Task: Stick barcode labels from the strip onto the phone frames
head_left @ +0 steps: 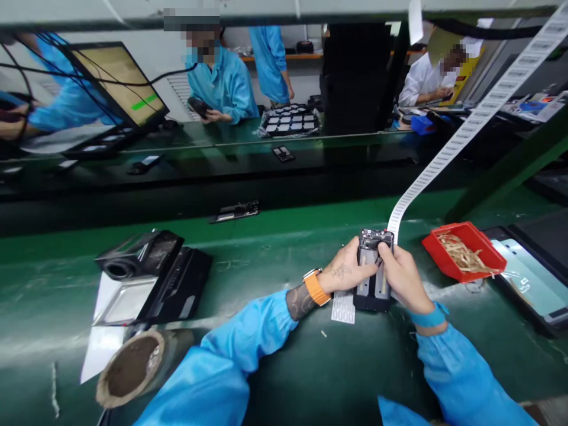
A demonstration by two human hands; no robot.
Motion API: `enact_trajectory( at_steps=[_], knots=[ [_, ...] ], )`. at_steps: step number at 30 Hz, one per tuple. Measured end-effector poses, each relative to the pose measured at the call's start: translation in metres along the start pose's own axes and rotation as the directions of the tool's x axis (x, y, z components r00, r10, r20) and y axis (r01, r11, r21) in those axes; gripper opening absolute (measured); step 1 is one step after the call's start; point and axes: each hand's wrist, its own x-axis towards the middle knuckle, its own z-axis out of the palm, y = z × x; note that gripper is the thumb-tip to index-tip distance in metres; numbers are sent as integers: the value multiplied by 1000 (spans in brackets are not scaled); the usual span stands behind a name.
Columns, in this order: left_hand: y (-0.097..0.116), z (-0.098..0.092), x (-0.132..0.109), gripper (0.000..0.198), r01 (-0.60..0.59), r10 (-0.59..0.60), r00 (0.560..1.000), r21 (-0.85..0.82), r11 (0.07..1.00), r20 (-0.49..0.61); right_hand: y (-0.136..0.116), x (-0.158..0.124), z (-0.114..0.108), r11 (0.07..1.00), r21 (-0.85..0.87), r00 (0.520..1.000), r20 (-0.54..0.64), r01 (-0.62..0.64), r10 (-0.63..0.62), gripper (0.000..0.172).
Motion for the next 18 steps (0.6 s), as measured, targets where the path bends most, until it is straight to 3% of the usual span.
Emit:
enact_trajectory(
  at_steps=[2, 4, 7, 9, 11, 15, 18],
  knots=[
    [-2, 9, 3, 41, 23, -36, 994, -121, 992, -107, -1, -4, -4, 997, -68, 999, 18, 42, -41, 55],
    [-3, 14, 7, 34, 85, -137, 984, -379, 921, -112, -6, -10, -6, 982, -134, 991, 0, 135, -136, 50],
    [0, 10, 10, 33, 156, -278, 955, -630, 760, -99, -17, -17, -6, 874, -310, 917, -18, 375, -399, 38],
    [4, 4, 9, 31, 165, -312, 944, -668, 726, -106, -24, -19, -4, 744, -431, 841, 69, 510, -537, 29],
    [9, -1, 7, 29, 170, -306, 948, -679, 714, -84, -28, -20, -1, 657, -485, 800, 173, 577, -575, 19],
    [14, -4, 2, 27, 180, -268, 963, -666, 724, -31, -31, -20, -1, 643, -509, 809, 219, 572, -545, 15],
    [15, -2, 0, 27, 176, -227, 974, -575, 799, -18, -34, -18, -6, 681, -500, 840, 232, 535, -490, 8]
  ],
)
